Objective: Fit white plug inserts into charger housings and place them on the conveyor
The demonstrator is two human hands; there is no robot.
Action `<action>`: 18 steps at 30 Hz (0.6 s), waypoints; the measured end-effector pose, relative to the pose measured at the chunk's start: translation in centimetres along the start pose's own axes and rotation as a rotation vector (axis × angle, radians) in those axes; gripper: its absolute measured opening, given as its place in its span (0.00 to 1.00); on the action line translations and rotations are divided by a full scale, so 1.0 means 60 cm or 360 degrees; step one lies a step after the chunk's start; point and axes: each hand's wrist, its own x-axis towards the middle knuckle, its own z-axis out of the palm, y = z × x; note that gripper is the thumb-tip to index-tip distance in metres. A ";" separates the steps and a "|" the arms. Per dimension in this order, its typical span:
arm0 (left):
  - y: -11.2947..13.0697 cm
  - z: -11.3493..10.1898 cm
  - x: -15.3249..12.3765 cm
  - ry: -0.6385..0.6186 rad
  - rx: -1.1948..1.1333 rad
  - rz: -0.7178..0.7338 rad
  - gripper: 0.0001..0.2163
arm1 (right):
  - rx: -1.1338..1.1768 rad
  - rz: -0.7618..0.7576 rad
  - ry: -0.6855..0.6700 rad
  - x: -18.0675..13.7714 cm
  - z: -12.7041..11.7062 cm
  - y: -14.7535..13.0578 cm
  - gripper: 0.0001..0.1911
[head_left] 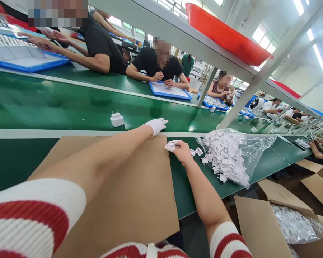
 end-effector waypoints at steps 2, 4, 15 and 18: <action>-0.016 -0.010 -0.001 -0.0055 0.0029 -0.0084 0.21 | 0.0251 0.0078 0.0015 0.003 0.000 -0.005 0.24; -0.031 -0.023 -0.013 -0.0044 0.0057 -0.0159 0.19 | 0.0400 0.0174 0.0006 0.005 -0.003 -0.011 0.23; 0.064 -0.026 -0.228 0.0134 -0.0458 -0.0394 0.13 | -0.0709 -0.0359 0.0122 -0.008 0.001 -0.008 0.14; 0.086 0.006 -0.269 0.0195 -0.0759 -0.0420 0.11 | -0.1055 -0.0507 -0.0038 -0.022 0.005 -0.008 0.06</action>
